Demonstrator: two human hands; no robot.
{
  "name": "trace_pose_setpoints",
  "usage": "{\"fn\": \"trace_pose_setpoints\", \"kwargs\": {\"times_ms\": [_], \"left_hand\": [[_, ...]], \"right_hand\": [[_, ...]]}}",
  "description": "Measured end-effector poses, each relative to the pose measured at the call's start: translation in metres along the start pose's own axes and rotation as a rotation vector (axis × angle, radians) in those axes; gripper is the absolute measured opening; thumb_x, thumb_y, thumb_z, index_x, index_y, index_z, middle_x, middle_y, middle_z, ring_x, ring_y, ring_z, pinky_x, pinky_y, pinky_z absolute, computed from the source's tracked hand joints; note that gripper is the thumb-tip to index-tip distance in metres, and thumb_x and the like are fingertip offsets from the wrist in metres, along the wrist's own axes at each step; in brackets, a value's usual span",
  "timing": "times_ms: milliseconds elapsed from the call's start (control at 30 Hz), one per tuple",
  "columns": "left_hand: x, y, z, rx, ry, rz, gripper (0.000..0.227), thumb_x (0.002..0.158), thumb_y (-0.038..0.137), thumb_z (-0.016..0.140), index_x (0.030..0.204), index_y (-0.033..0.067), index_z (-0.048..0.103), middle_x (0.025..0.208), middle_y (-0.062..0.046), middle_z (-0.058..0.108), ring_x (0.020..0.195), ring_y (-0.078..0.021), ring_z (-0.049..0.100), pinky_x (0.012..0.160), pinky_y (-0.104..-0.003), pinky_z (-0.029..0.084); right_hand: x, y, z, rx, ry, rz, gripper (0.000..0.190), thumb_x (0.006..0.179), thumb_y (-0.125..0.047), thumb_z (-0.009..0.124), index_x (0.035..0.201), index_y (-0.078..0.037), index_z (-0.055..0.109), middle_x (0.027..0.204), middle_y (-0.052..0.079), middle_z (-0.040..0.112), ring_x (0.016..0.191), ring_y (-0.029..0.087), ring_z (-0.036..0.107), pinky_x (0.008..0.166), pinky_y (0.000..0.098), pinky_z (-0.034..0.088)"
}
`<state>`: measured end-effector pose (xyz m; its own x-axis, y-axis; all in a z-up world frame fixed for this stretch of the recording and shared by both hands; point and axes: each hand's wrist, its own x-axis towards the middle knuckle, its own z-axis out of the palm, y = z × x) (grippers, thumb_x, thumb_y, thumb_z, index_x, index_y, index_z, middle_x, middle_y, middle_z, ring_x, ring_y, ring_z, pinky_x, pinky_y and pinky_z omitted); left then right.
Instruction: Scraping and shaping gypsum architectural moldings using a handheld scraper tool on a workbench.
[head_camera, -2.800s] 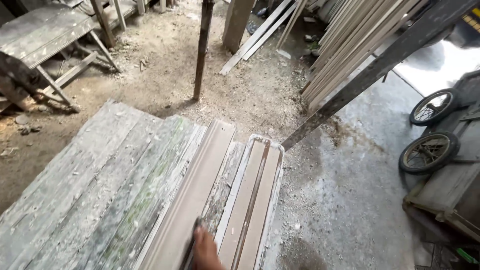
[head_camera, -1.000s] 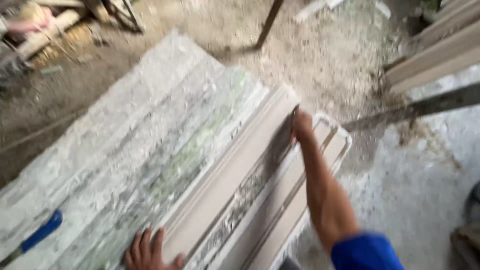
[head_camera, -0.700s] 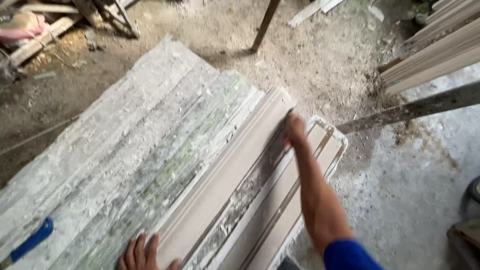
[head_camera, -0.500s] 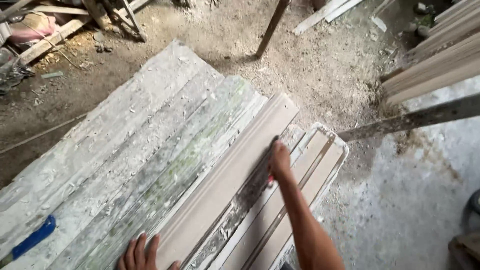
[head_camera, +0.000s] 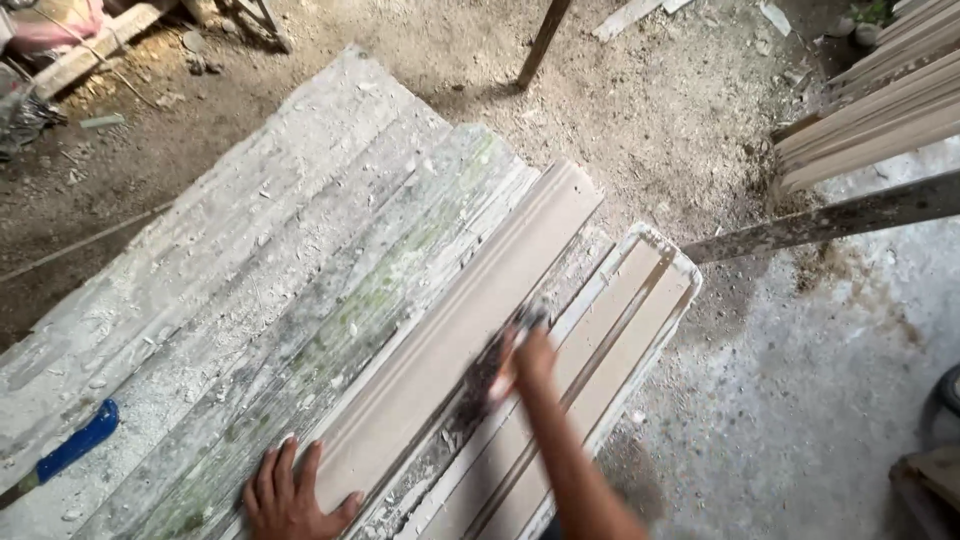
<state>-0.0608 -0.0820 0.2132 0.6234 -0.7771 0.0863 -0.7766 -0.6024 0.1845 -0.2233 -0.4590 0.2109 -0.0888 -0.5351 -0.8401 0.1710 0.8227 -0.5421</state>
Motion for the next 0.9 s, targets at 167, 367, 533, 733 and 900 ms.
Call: {"fn": "trace_pose_setpoints", "kwargs": {"times_ms": [167, 367, 533, 733, 900], "left_hand": [[-0.002, -0.002, 0.000, -0.012, -0.028, 0.021, 0.086, 0.068, 0.078, 0.057, 0.132, 0.0207, 0.061, 0.143, -0.018, 0.052, 0.138, -0.0413, 0.042, 0.110, -0.066, 0.032], [-0.005, -0.011, 0.012, 0.026, -0.206, -0.010, 0.100, 0.065, 0.084, 0.055, 0.144, 0.0229, 0.049, 0.153, -0.015, 0.039, 0.145, -0.0371, 0.027, 0.114, -0.064, 0.021], [0.000, -0.009, 0.003, 0.027, -0.230, -0.041, 0.102, 0.064, 0.084, 0.057, 0.146, 0.0253, 0.046, 0.155, -0.014, 0.036, 0.146, -0.0357, 0.025, 0.114, -0.063, 0.020], [-0.009, -0.009, 0.001, -0.008, -0.244, -0.066, 0.102, 0.062, 0.082, 0.060, 0.147, 0.0268, 0.044, 0.156, -0.014, 0.035, 0.148, -0.0361, 0.025, 0.115, -0.063, 0.020], [-0.003, -0.007, -0.006, 0.013, -0.281, -0.068, 0.104, 0.062, 0.084, 0.060, 0.147, 0.0271, 0.043, 0.157, -0.014, 0.032, 0.148, -0.0370, 0.023, 0.115, -0.064, 0.018]], "right_hand": [[-0.041, 0.109, -0.005, 0.082, -0.050, 0.077, 0.027, 0.106, -0.036, 0.030, 0.097, -0.013, 0.039, 0.067, 0.006, 0.051, 0.048, 0.019, 0.044, 0.040, 0.0357, 0.038], [-0.028, 0.060, -0.010, 0.055, -0.138, 0.192, 0.014, 0.103, -0.021, 0.027, 0.098, -0.012, 0.037, 0.069, 0.005, 0.046, 0.049, 0.014, 0.040, 0.040, 0.0314, 0.034], [-0.060, 0.046, -0.019, -0.049, -0.182, 0.043, 0.006, 0.105, -0.018, 0.033, 0.105, -0.012, 0.034, 0.075, 0.007, 0.051, 0.053, 0.014, 0.045, 0.042, 0.0305, 0.041], [-0.068, 0.023, -0.038, -0.395, -0.163, -0.157, 0.023, 0.105, -0.013, 0.033, 0.127, -0.007, 0.031, 0.080, 0.013, 0.056, 0.053, 0.020, 0.054, 0.041, 0.0354, 0.049], [-0.078, 0.106, -0.013, -0.757, -0.091, -0.157, 0.042, 0.103, -0.013, 0.036, 0.143, -0.014, 0.026, 0.080, 0.012, 0.059, 0.052, 0.019, 0.055, 0.040, 0.0355, 0.047]]}}
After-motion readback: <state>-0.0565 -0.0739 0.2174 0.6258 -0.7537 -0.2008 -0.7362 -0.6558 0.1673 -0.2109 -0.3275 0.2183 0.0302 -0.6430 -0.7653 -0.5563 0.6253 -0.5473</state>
